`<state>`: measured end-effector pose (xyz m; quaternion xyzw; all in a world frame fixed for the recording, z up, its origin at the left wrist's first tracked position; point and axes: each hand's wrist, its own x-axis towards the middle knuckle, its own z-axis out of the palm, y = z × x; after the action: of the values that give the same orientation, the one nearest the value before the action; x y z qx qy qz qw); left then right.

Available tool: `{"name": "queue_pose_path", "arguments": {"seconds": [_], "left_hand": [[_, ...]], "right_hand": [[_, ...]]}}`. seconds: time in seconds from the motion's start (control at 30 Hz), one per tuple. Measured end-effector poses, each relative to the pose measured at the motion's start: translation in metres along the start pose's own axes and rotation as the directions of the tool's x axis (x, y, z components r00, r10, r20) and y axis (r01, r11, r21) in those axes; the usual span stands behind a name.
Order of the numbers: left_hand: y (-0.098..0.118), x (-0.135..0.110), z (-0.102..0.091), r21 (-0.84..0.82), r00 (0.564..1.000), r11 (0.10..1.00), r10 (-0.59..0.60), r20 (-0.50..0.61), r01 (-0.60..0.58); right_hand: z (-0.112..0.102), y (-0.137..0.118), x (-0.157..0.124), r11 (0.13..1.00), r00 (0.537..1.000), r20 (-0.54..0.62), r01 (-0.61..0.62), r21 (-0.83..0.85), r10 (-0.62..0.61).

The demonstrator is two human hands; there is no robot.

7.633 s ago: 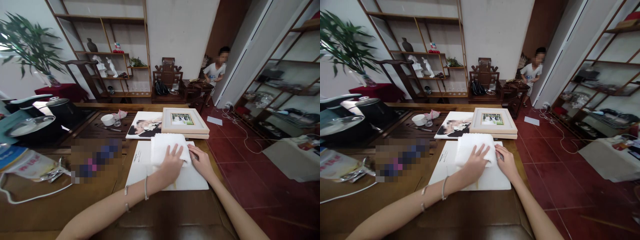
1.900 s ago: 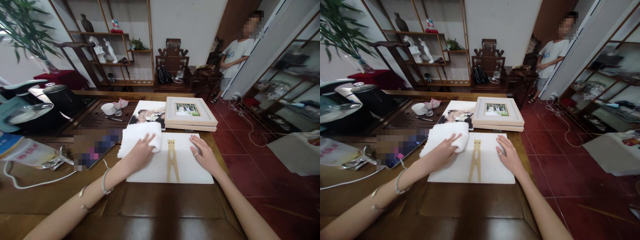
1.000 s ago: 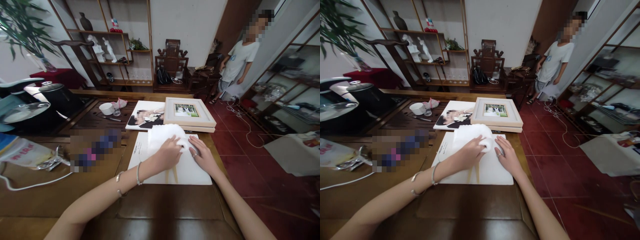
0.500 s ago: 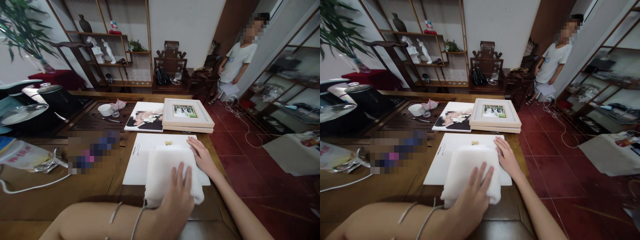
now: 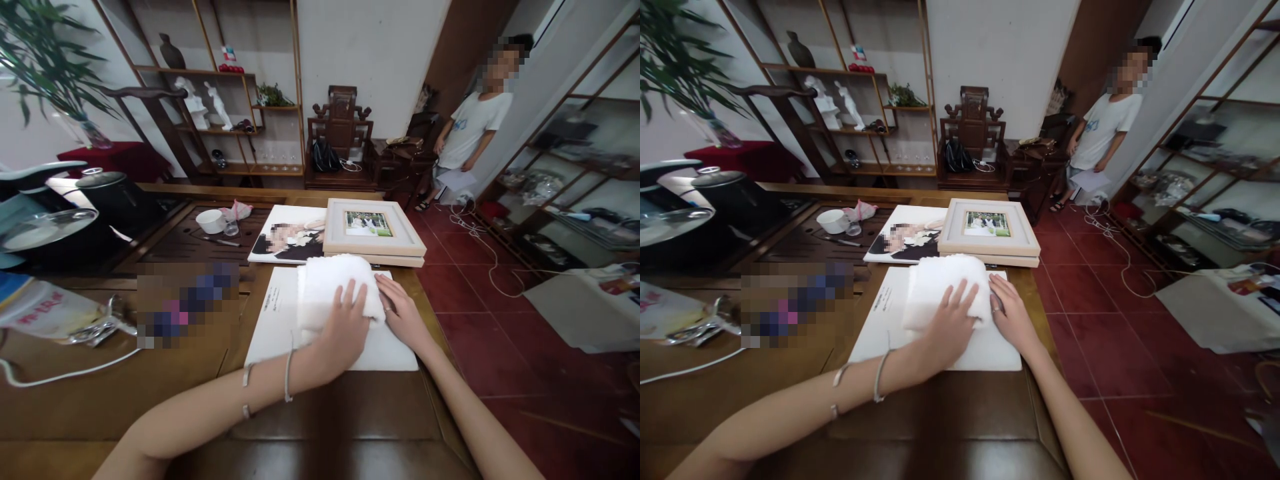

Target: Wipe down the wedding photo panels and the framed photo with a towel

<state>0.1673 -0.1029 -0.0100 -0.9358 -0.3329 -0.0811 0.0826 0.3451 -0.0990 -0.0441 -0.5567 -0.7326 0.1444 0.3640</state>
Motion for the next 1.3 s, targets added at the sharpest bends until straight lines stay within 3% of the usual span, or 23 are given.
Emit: {"name": "queue_pose_path", "arguments": {"seconds": [0.2, 0.3, 0.47, 0.6, 0.8, 1.0, 1.17, 1.3], "left_hand": [[0.048, -0.045, -0.007, 0.129, 0.996, 0.99, 0.067, -0.053, -0.06], [0.061, -0.064, -0.017, 0.129, 0.989, 0.986, 0.116, -0.095, -0.103], [0.05, -0.061, -0.025, 0.042, 0.99, 0.99, 0.138, -0.043, -0.136], [0.028, -0.037, -0.015, -0.002, 0.996, 0.996, 0.094, -0.009, -0.094], [0.004, -0.01, -0.002, -0.093, 0.999, 0.995, 0.023, -0.048, -0.028], [0.024, -0.014, -0.002, -0.116, 0.998, 0.991, 0.066, -0.018, -0.068], [0.044, -0.026, -0.019, -0.187, 0.981, 0.963, 0.194, -0.011, -0.192], [0.058, -0.05, -0.031, -0.197, 0.961, 0.942, 0.277, 0.002, -0.271]], "right_hand": [[-0.002, -0.003, -0.001, 1.0, 1.0, 0.01, -0.02, 0.016, 0.02], [-0.002, -0.002, -0.001, 1.0, 1.0, 0.007, -0.009, 0.023, 0.009], [-0.001, 0.0, -0.001, 1.0, 1.0, 0.016, -0.012, 0.007, 0.012], [-0.001, 0.001, -0.001, 1.0, 1.0, 0.011, -0.021, -0.001, 0.021], [-0.001, 0.005, 0.0, 0.993, 0.997, 0.0, -0.076, 0.092, 0.077], [0.0, 0.006, 0.0, 0.878, 0.93, -0.034, -0.332, 0.345, 0.365], [-0.005, 0.0, 0.002, 0.839, 0.927, -0.018, -0.331, 0.431, 0.375], [-0.006, -0.001, 0.002, 0.876, 0.945, -0.021, -0.294, 0.383, 0.326]]}}
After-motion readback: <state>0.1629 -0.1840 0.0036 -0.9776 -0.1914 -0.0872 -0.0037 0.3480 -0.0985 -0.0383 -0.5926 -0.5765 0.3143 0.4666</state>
